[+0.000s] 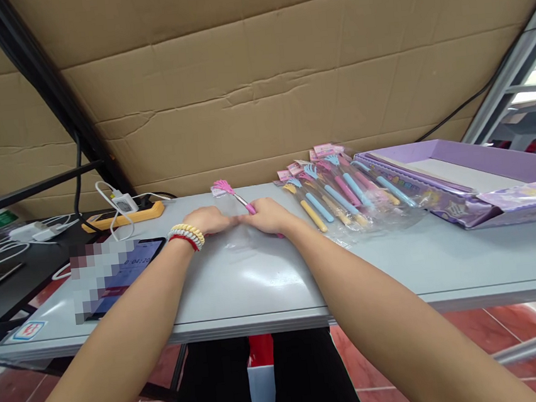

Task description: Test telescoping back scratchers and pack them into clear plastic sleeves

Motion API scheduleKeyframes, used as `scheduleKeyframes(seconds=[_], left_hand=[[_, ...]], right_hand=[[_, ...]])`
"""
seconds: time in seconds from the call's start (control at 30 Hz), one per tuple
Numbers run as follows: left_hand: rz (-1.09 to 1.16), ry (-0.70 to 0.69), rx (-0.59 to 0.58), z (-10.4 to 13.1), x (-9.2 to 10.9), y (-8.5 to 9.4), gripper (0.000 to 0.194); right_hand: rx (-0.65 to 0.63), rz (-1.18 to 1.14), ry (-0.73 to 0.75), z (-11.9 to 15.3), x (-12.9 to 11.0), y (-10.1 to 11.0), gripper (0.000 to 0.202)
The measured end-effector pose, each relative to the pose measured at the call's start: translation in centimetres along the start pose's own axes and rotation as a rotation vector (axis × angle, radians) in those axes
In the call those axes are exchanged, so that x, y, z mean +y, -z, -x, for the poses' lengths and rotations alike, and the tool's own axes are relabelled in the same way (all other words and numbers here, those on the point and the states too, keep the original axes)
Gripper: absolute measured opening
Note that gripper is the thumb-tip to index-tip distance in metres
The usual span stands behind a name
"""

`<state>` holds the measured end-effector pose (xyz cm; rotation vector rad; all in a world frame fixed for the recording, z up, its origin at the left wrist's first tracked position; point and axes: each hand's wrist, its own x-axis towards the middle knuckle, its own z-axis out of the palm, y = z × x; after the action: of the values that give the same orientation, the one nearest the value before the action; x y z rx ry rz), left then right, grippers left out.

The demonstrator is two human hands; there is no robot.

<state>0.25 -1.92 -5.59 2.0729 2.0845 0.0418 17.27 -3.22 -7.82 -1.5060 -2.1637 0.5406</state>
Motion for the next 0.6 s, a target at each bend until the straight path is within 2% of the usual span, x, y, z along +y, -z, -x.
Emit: scheduleKeyframes(seconds=[0.13,0.23,0.37,0.5,0.6], left_hand=[[0.071,-0.057,-0.025,-0.5,-0.1,-0.4,0.035],[0.189,-0.044,0.057,-0.9,-0.3,-0.7,0.022],[0.402,-0.045,0.26,-1.1,-0.2,-0.6,0.025],[0.646,-0.118,0.382,-1.2,0.2,-0.6,0.028],[0.924,-0.216,0.434,-1.4,0.6,-0.9,0.027]], right_hand=[[-0.023,0.076,0.042,-0.1,0.0,0.0,0.034],[0.019,0.054,0.029,0.0,-0.1,0.0,0.033],[0.091,-0.098,-0.036,0.2,-0.3,0.1,0.035],[0.001,-0.392,-0.145,0.1,-0.1,0.2,0.035],[-0.029,-0.555,-0.149,-0.2,0.1,0.1,0.036]])
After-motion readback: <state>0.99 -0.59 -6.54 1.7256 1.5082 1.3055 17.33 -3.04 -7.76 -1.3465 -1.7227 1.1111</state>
